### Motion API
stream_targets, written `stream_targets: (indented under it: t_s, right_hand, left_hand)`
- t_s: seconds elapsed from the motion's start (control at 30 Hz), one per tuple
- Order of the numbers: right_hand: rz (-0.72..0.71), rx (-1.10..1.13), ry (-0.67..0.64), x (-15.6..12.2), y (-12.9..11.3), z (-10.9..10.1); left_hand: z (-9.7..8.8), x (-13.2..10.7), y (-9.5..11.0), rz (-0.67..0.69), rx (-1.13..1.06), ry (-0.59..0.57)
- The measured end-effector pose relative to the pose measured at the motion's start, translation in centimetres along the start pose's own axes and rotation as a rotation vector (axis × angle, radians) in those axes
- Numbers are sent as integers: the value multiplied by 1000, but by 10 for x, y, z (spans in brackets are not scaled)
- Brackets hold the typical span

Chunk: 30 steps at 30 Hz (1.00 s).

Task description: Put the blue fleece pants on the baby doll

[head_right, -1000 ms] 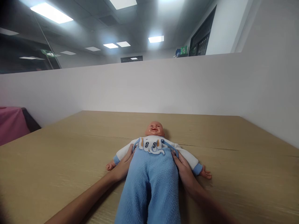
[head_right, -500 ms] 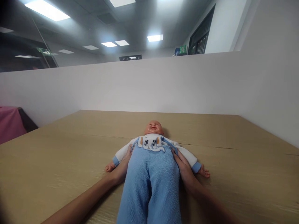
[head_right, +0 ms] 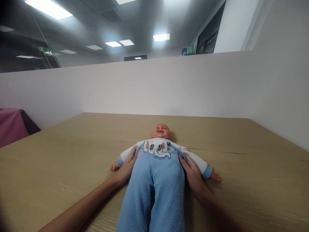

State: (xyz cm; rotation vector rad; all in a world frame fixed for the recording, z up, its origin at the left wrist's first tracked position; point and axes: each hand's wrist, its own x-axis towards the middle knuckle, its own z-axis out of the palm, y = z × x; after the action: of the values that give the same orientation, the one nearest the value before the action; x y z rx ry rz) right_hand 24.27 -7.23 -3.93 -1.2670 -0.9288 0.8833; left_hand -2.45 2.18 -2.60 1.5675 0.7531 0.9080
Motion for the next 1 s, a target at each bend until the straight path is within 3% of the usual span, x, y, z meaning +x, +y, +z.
stream_targets:
  t_s: [0.17,0.33,0.5,0.73,1.0]
  right_hand:
    - [15,-56,58,-5,-7,4]
    - [19,-100,96,-6,-5,2]
    - [24,-112,106,-5,-3,1]
    - [84,101,116,7,28,-13]
    - [107,149,103,18,50,-25]
  left_hand:
    - [-10,7,1,106,80,-21]
    - [-22,12,-4,97,119,-61]
    - [-24,13,-10,111,154,1]
    - [-22,10,-6,140,206,11]
    - [-23,10,-6,117,103,15]
